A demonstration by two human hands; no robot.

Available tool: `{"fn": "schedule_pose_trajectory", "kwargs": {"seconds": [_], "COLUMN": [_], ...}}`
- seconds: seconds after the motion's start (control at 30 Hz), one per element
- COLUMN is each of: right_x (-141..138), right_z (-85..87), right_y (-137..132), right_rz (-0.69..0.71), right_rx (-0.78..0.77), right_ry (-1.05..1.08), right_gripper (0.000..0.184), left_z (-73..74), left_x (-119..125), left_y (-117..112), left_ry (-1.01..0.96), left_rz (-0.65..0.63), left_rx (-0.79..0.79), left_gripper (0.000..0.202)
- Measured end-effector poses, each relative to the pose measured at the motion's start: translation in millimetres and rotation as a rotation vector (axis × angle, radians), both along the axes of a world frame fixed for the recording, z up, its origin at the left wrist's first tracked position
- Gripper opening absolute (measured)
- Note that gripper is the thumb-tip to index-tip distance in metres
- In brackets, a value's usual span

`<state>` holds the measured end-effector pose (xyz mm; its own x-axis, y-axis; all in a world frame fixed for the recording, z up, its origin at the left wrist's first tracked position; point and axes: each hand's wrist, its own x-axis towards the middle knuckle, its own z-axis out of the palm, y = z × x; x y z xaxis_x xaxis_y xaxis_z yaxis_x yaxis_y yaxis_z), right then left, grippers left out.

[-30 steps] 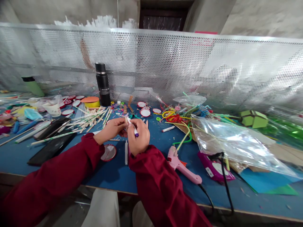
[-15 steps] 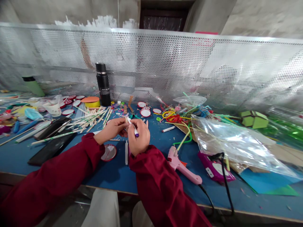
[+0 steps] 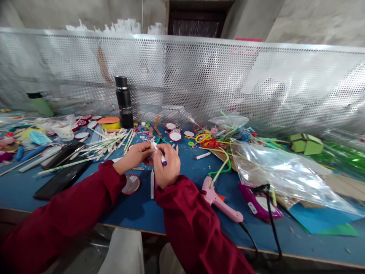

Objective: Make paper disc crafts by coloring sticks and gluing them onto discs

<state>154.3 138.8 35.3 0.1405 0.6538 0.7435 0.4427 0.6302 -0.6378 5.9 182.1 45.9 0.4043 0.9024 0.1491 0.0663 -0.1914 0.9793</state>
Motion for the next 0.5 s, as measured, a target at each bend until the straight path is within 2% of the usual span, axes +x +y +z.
{"fn": "schedule_pose_trajectory", "kwargs": {"seconds": [0.5], "right_x": [-0.4], "right_z": [1.7], "right_y": [-0.9], "right_rz": [-0.001], "right_rx": [-0.005], "right_ry": [0.02], "right_gripper": [0.014], "left_z": [-0.1], "left_x": [1.6], "left_y": [-1.6], "left_ry": [0.033], "left_rz": [0.009], "left_rx": [0.014], "left_gripper": [0.027]}}
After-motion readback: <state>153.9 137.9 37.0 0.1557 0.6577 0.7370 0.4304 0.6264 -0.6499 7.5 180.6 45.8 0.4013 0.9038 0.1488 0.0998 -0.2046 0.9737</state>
